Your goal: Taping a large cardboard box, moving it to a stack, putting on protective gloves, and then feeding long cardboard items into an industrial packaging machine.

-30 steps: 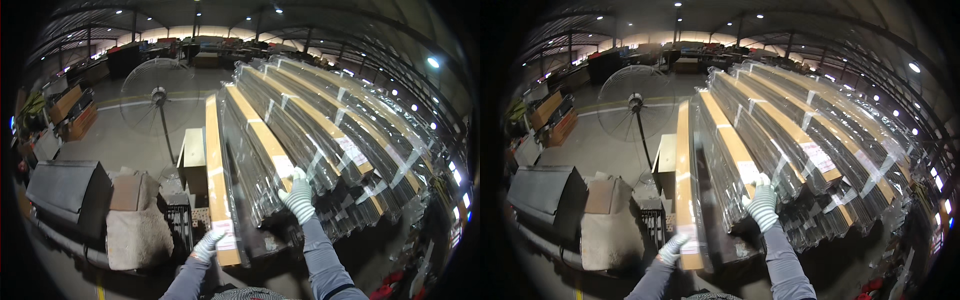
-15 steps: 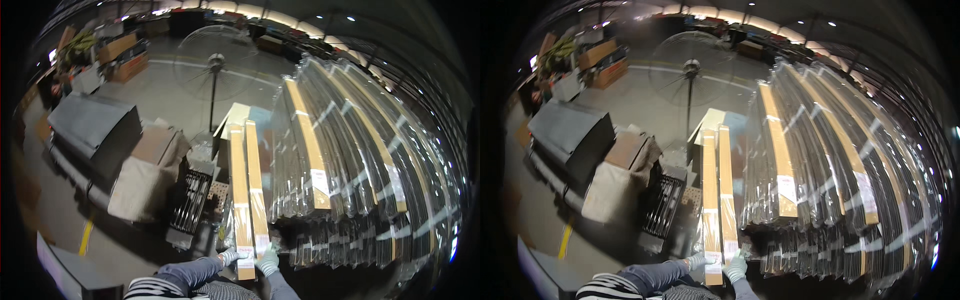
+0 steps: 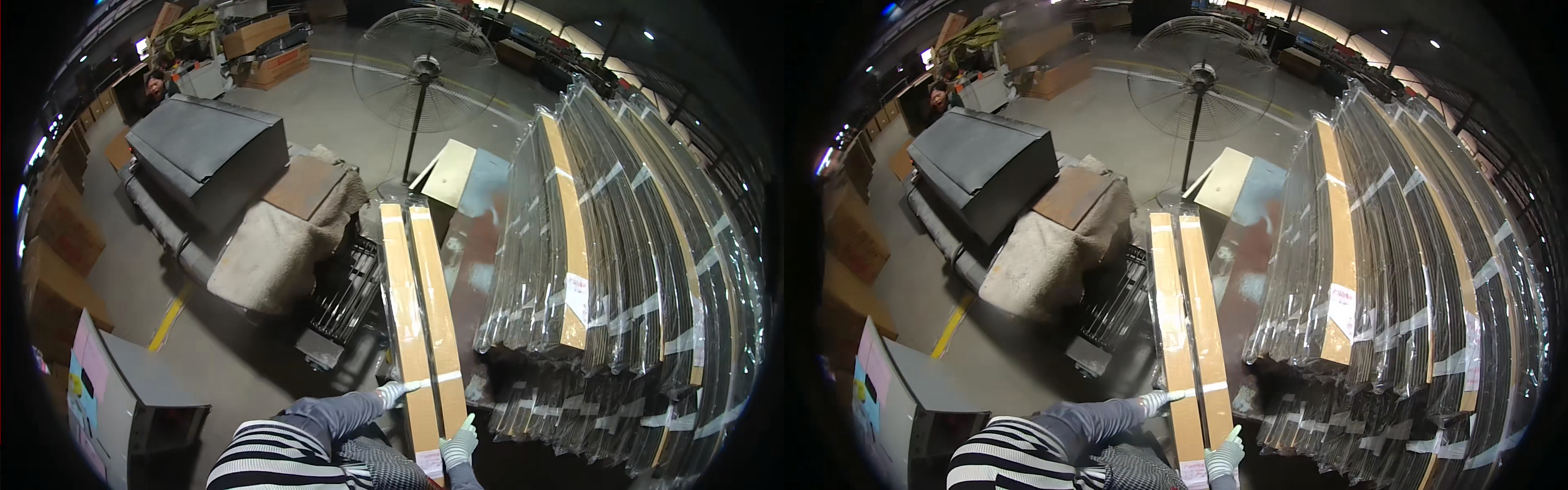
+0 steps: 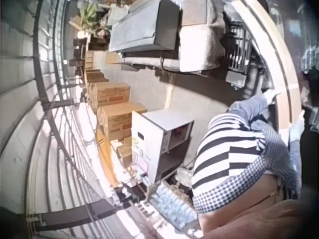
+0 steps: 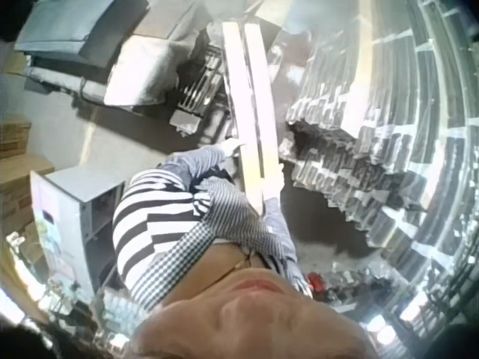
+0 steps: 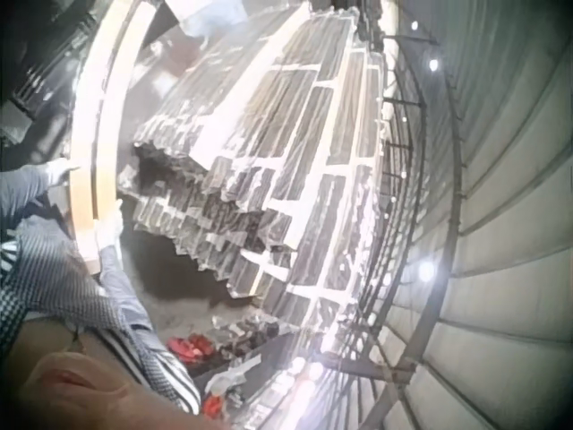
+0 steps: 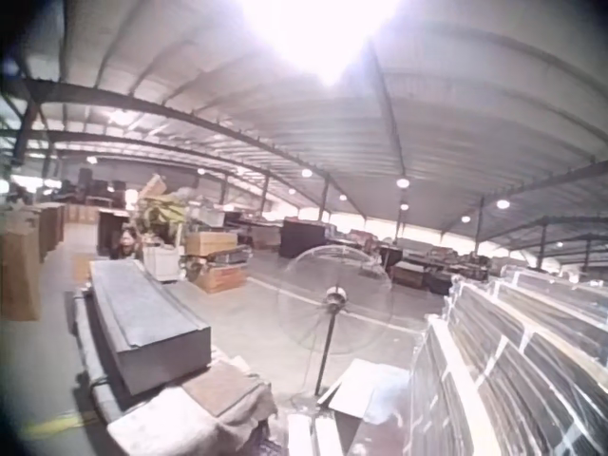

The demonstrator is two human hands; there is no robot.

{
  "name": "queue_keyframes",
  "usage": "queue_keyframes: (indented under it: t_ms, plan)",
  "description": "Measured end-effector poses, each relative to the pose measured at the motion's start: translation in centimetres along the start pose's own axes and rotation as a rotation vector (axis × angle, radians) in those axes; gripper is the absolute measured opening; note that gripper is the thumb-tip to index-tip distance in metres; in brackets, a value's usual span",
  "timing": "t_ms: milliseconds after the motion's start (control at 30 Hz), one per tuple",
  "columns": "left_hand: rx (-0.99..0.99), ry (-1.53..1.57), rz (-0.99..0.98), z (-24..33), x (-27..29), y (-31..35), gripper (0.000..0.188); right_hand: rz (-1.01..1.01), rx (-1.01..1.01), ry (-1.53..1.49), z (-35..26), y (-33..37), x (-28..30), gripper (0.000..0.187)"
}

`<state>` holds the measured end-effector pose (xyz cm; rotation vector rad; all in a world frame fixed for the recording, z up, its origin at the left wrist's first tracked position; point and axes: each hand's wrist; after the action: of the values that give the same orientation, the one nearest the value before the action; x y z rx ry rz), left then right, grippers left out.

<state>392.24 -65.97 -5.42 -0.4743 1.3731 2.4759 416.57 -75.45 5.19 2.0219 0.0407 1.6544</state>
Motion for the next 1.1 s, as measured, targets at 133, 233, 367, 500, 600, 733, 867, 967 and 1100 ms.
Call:
queue_keyframes:
  t_ms: [133, 233, 367, 500, 600, 733, 867, 967, 1100]
  plan:
    - [-0.079, -0.099, -0.072, -2.4, -1.0, 0.1, 0.067, -0.155, 0.164, 0.024, -0.3, -0.9, 1.6, 0.136]
    - [-0.069, -0.111, -0.161, -7.5, -0.9, 1.6, 0.066, -0.142, 0.288, 0.056, 1.6, 1.6, 1.8, 0.129]
    - [-0.022, -0.108, -0.263, -11.1, 0.6, 4.3, 0.064, 0.025, 0.669, -0.085, 3.3, 3.1, 3.1, 0.099]
    - [0.220, 0.554, -0.149, -1.3, -0.5, 14.8, 0.055, -0.065, 0.710, 0.131, -2.6, -1.7, 6.4, 0.120]
    - [-0.096, 0.864, 0.016, 4.1, -0.6, 17.5, 0.043, 0.005, 0.823, 0.017, -10.8, -2.2, 11.7, 0.110]
    - [-0.304, 0.887, 0.135, 8.6, 1.1, 17.6, 0.047, 0.083, 0.830, 0.104, -18.1, -1.4, 15.4, 0.103]
    - [-0.283, 0.967, -0.062, 7.4, 5.4, 14.9, 0.054, -0.068, 0.758, 0.186, -21.5, -0.9, 16.8, 0.100]
    - [-0.271, 0.867, 0.095, 8.6, 5.4, 16.6, 0.054, 0.032, 0.858, 0.196, -21.1, -2.0, 15.8, 0.096]
    - [-0.315, 0.829, 0.122, 10.3, 5.1, 18.8, 0.051, 0.016, 0.852, 0.247, -22.0, -2.4, 15.6, 0.093]
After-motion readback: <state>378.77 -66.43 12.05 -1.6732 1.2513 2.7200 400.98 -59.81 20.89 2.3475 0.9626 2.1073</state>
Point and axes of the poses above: each hand's wrist, its own y-axis away from the middle knuckle, its own x-axis out of the back of the hand, z = x × y, and after that the axes turned 7 degrees about -y, right-handed
